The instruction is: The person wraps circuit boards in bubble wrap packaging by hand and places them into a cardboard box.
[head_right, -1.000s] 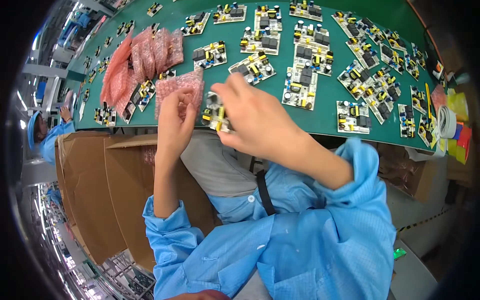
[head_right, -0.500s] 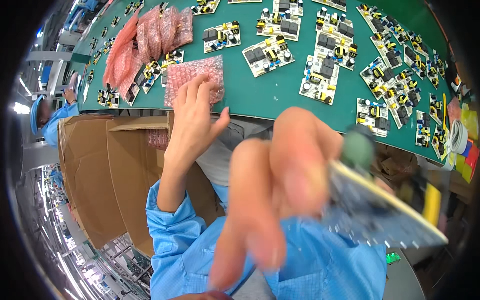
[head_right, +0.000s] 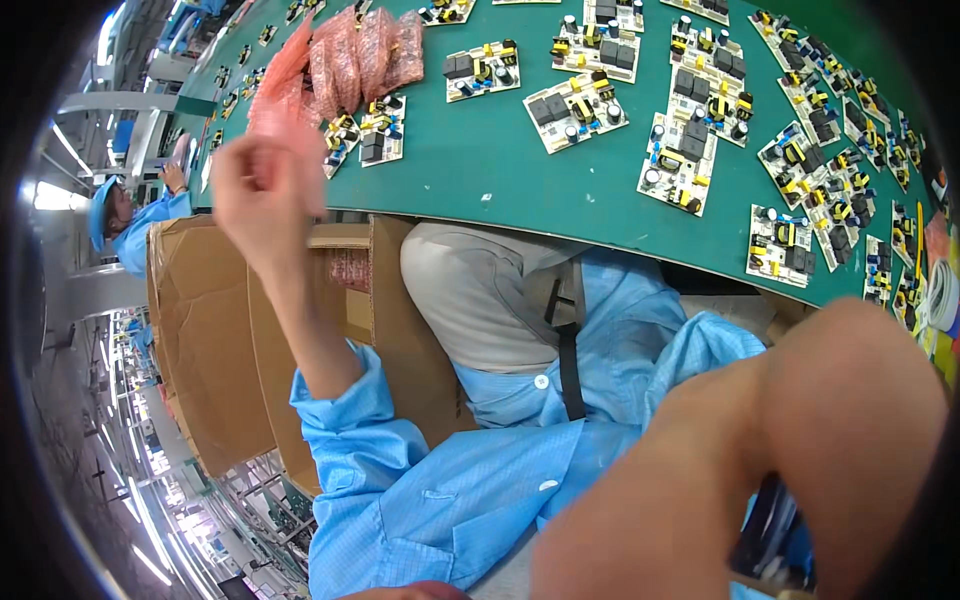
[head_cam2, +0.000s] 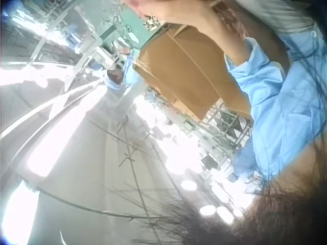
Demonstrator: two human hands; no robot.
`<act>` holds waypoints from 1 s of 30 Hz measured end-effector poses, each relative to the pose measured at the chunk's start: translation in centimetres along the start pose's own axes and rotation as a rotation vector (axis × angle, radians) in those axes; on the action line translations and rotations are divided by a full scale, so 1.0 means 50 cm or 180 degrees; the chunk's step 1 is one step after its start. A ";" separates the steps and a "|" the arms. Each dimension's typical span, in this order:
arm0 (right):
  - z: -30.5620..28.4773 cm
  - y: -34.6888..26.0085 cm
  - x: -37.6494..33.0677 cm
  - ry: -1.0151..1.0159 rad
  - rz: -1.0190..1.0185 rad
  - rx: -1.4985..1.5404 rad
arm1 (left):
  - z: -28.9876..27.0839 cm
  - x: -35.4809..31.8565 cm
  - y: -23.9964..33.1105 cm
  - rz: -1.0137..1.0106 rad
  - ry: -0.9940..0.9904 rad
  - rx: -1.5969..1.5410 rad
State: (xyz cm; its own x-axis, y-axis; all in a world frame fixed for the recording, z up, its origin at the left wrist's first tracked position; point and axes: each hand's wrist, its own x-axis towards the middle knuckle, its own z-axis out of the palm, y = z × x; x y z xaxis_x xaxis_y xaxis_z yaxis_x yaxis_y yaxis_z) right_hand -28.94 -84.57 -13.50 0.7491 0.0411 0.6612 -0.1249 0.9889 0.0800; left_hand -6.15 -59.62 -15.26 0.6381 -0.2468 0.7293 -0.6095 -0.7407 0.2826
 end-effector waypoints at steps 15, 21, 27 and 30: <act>0.042 -0.003 -0.012 -0.0098 -0.0252 -0.0069 | 0.153 0.019 -0.285 -0.1032 -0.0713 0.0055; 0.038 0.000 -0.012 -0.0042 -0.0308 0.0011 | 0.118 0.049 -0.157 -0.1256 -0.0357 0.0122; -0.031 -0.067 -0.030 -0.0164 0.0165 -0.0697 | 0.125 -0.029 0.020 0.0642 -0.0289 -0.0912; -0.055 -0.062 -0.055 0.0851 0.0152 -0.1905 | 0.133 -0.103 0.074 0.0778 -0.1291 -0.1451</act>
State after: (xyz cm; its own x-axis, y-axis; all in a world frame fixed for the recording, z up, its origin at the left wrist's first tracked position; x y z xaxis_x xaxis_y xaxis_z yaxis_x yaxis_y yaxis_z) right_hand -28.81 -87.36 -17.61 0.8971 0.0447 0.4395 0.1636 0.8905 -0.4245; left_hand -8.57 -65.26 -22.10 0.5283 -0.6566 0.5383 -0.8408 -0.3163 0.4394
